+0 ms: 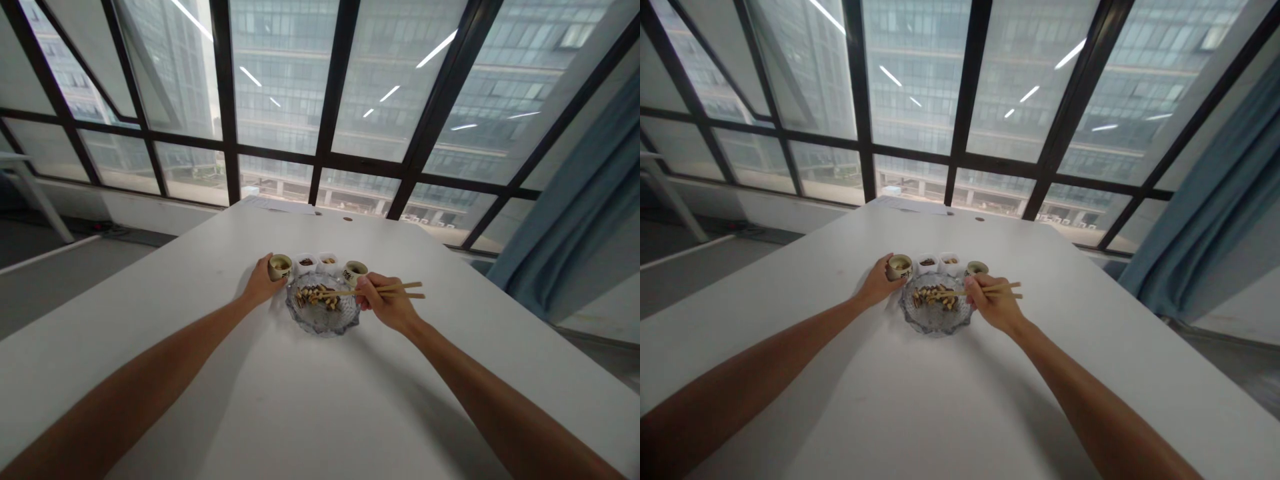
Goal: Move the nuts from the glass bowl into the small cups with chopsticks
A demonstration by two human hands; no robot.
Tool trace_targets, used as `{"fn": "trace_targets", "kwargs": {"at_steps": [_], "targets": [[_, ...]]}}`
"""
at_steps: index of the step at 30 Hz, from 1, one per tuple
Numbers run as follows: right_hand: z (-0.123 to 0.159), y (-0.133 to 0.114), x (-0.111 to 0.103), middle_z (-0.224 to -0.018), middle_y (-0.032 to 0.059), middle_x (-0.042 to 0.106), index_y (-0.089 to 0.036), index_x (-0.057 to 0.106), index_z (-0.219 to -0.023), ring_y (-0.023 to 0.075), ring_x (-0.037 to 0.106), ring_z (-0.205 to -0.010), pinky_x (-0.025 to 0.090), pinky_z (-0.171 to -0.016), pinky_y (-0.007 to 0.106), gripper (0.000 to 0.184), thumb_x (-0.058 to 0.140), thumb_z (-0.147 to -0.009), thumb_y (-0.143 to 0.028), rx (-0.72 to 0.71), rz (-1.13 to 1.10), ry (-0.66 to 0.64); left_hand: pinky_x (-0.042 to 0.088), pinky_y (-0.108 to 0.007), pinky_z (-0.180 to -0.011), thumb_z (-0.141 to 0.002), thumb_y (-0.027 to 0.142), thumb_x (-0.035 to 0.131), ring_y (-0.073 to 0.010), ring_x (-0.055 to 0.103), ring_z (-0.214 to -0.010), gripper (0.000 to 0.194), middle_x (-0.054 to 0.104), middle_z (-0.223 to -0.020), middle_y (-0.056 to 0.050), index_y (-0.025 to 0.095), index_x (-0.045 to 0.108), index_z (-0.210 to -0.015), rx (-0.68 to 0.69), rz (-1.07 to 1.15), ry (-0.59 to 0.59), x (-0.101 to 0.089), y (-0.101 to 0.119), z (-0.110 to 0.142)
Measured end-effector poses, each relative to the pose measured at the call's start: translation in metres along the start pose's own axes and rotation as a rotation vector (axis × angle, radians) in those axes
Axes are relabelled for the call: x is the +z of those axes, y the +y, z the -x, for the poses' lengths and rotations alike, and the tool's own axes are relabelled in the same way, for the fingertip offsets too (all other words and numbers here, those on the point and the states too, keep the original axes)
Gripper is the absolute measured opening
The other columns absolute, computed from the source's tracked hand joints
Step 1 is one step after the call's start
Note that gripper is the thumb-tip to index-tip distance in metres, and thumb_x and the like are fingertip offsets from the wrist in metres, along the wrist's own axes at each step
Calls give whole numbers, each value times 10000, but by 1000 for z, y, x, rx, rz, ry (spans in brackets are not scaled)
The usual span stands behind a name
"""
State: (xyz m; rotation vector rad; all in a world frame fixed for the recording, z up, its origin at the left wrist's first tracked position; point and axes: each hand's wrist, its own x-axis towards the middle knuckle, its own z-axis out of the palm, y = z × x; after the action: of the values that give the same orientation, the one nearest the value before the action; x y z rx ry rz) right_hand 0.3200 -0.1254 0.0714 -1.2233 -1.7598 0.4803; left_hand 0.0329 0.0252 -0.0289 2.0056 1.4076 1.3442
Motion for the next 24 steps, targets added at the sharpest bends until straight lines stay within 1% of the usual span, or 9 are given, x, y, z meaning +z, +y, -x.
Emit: {"fn": "trace_targets", "kwargs": {"at_steps": [4, 8, 11, 13, 15, 17, 20, 22, 24], "targets": [[-5, -3, 3, -581, 39, 657, -222, 616, -647, 160, 610, -501, 462, -447, 266, 577, 474, -986, -667, -112, 114, -128, 400, -466, -1174, -689, 297, 830, -306, 556, -1339, 803, 588, -1418, -163, 167, 484, -1402, -4, -4, 1, 0, 0, 0], [-15, -7, 1, -580, 17, 636, -215, 626, -657, 135, 583, -517, 431, -475, 255, 553, 472, -1005, -616, -205, 202, -208, 404, -466, -1170, -701, 308, 826, -310, 540, -1359, 800, 574, -1438, -181, 154, 480, -1406, -18, 4, -14, 0, 0, 0], [-19, -10, 1, -567, 8, 628, -213, 629, -654, 127, 575, -512, 432, -491, 253, 549, 497, -994, -623, -231, 229, -241, 414, -472, -1160, -702, 300, 830, -308, 539, -1359, 804, 576, -1440, -178, 161, 473, -1409, -18, 15, -16, 0, 0, 0], [-17, -11, 2, -563, 11, 633, -213, 627, -646, 131, 587, -504, 443, -484, 253, 558, 511, -979, -646, -203, 182, -239, 413, -473, -1161, -710, 299, 825, -308, 539, -1358, 804, 570, -1446, -186, 150, 465, -1413, -19, 9, -21, 0, 1, 0], [-14, -9, 3, -553, 21, 640, -213, 625, -645, 139, 594, -474, 450, -451, 254, 573, 524, -953, -686, -115, 71, -158, 404, -471, -1170, -721, 306, 816, -307, 535, -1361, 800, 563, -1452, -195, 135, 460, -1416, -23, -3, -28, 0, 2, 1], [-11, -5, 5, -538, 30, 644, -209, 620, -662, 147, 579, -421, 441, -395, 256, 585, 559, -896, -742, 26, -102, 12, 397, -463, -1176, -726, 316, 812, -306, 533, -1363, 797, 562, -1450, -194, 131, 461, -1417, -26, -9, -30, 0, 2, 1], [-8, 3, 6, -496, 32, 627, -201, 602, -676, 146, 532, -352, 386, -319, 246, 615, 671, -742, -809, 251, -375, 262, 404, -456, -1171, -717, 324, 816, -309, 536, -1358, 803, 565, -1443, -184, 143, 469, -1418, -30, -3, -28, 0, 3, 1], [-7, 8, 5, -481, 32, 619, -195, 594, -667, 140, 523, -339, 364, -303, 233, 630, 735, -656, -809, 341, -481, 322, 408, -458, -1167, -714, 321, 817, -311, 538, -1356, 805, 567, -1441, -181, 147, 471, -1420, -32, 1, -28, 0, 3, 1], [-6, 10, 4, -478, 33, 617, -196, 590, -662, 141, 522, -337, 358, -300, 232, 625, 749, -643, -800, 366, -511, 328, 408, -458, -1167, -713, 313, 817, -312, 540, -1354, 805, 566, -1442, -184, 143, 471, -1420, -39, -1, -30, -1, 4, 1]]}}
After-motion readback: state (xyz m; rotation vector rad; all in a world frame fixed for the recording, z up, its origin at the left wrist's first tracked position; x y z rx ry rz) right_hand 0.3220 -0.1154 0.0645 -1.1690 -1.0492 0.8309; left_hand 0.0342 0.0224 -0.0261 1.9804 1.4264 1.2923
